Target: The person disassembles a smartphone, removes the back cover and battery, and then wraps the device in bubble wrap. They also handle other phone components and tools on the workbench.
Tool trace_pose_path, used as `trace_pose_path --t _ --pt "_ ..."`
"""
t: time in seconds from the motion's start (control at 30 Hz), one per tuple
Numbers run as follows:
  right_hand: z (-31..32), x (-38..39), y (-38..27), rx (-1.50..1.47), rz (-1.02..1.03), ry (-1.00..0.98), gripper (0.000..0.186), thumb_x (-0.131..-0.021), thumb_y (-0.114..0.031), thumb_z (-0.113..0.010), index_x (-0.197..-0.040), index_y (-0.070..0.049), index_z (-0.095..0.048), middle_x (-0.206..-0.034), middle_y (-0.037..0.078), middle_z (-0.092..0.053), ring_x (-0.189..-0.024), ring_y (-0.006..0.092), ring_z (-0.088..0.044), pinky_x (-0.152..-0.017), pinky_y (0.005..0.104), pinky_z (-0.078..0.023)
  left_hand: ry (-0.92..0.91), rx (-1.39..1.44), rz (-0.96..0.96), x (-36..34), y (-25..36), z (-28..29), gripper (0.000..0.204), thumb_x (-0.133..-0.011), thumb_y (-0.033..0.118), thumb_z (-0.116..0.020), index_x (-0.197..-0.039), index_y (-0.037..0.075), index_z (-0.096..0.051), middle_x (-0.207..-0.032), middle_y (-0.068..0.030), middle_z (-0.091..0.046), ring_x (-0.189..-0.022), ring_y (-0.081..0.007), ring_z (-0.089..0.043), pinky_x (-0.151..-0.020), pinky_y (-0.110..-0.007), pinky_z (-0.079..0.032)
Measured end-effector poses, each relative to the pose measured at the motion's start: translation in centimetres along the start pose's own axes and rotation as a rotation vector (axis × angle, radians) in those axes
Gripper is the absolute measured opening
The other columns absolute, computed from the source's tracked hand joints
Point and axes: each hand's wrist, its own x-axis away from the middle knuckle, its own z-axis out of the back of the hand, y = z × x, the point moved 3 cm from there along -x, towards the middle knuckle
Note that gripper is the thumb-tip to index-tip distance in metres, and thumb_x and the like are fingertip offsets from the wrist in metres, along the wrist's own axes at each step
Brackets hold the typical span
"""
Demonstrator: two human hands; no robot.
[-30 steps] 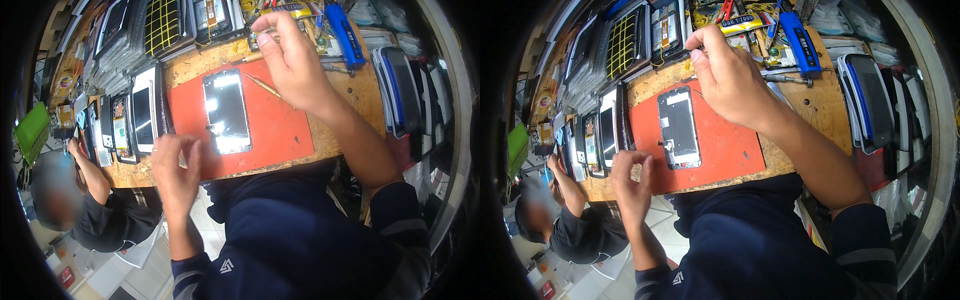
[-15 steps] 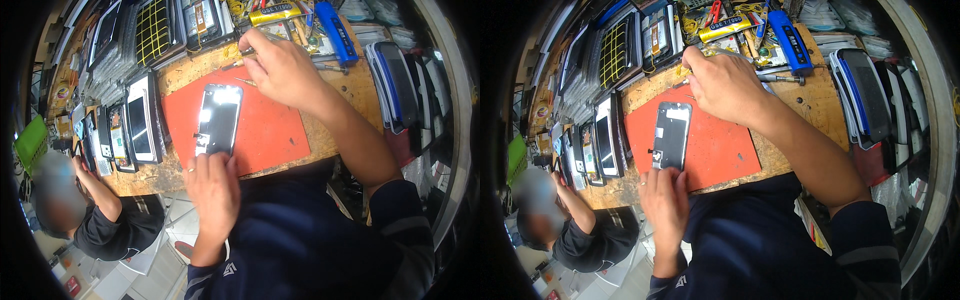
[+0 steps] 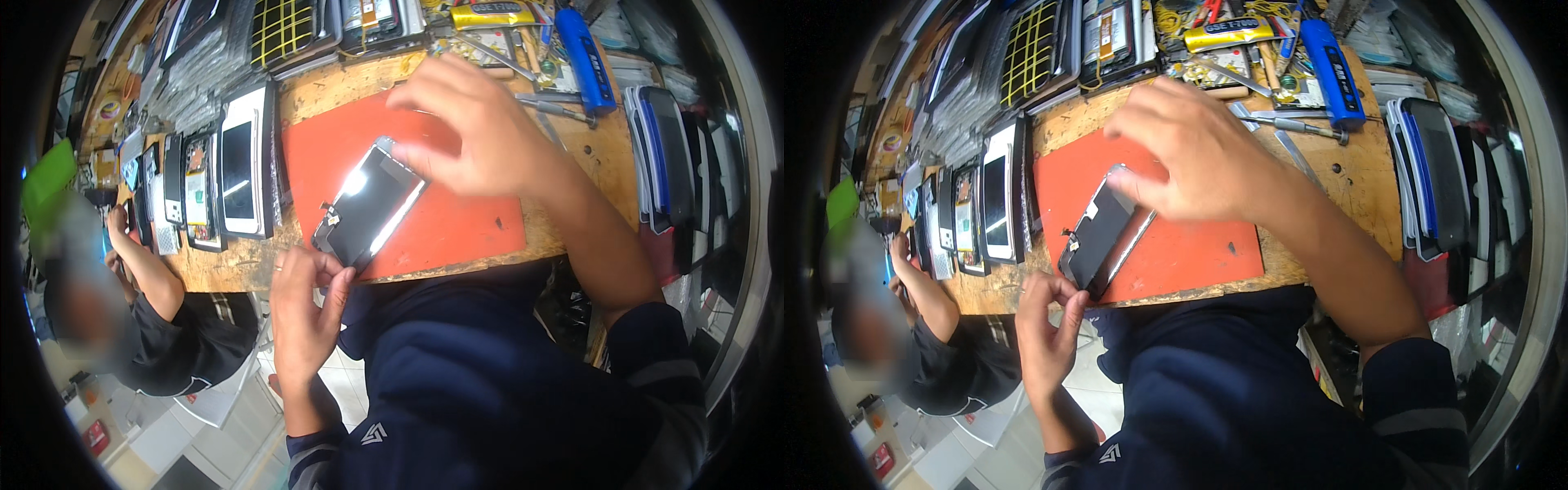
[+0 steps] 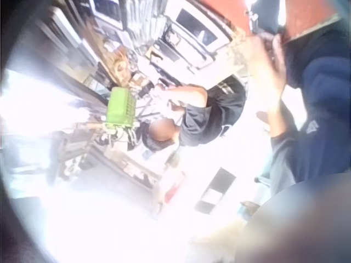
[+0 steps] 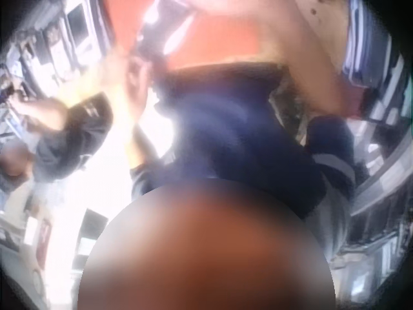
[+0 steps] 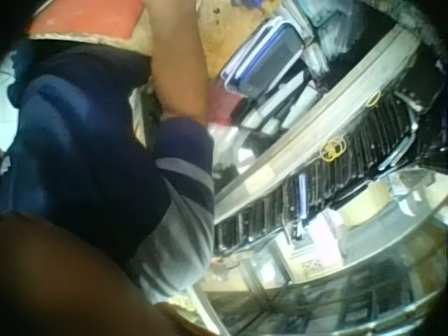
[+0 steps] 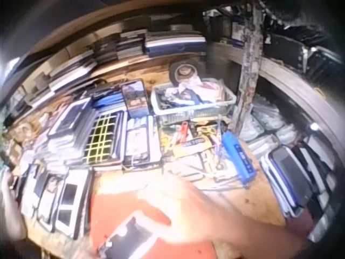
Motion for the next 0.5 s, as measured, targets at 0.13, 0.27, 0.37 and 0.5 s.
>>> trace_pose_path --t 0.13,0.27,0.37,0.5 --pt "-1.4 0.3 -1.6 -0.072 0.130 -0.191 0.036 -0.080 -0.006 -0.078 -0.115 -0.004 -0.070 -0.115 0.012 -0.066 -0.113 0.0315 -0.060 -0.097 0.0443 -0.049 0.160 -0.011 -0.055 0.4 -0.6 0.5 0.019 -0.087 0.005 -0.082 -0.090 0.004 -0.063 -0.084 -0.0084 -0.058 -0.081 -0.0272 -0.054 -0.076 -0.040 -0.043" --pt "-3.2 0.1 -1.9 -0.066 0.143 -0.139 0.020 -0.086 -0.008 -0.076 -0.105 -0.004 -0.070 -0.105 0.008 -0.066 -0.103 0.0306 -0.062 -0.093 0.0443 -0.050 0.366 0.037 -0.037 1.6 -1.9 -0.1 0.024 -0.084 0.008 -0.086 -0.090 0.003 -0.063 -0.084 -0.0098 -0.058 -0.081 -0.0273 -0.055 -0.075 -0.038 -0.044" --pt "-4.0 -0.1 -1.8 -0.079 0.131 -0.099 0.018 -0.088 -0.006 -0.075 -0.104 -0.003 -0.070 -0.101 0.009 -0.066 -0.100 0.0315 -0.062 -0.090 0.0446 -0.051 0.564 0.163 -0.030 2.9 -2.8 -0.5 0.013 -0.089 0.003 -0.077 -0.088 0.001 -0.064 -0.085 -0.0109 -0.062 -0.078 -0.0248 -0.057 -0.073 -0.036 -0.045" --pt "-4.2 -0.3 -1.7 -0.067 0.111 -0.075 0.018 -0.088 -0.007 -0.075 -0.104 -0.002 -0.069 -0.097 0.011 -0.066 -0.096 0.0327 -0.061 -0.087 0.0453 -0.050 0.497 0.020 -0.025 3.2 -3.0 -2.0 0.007 -0.095 0.002 -0.068 -0.099 -0.002 -0.072 -0.085 -0.0107 -0.063 -0.073 -0.0257 -0.058 -0.069 -0.035 -0.045"
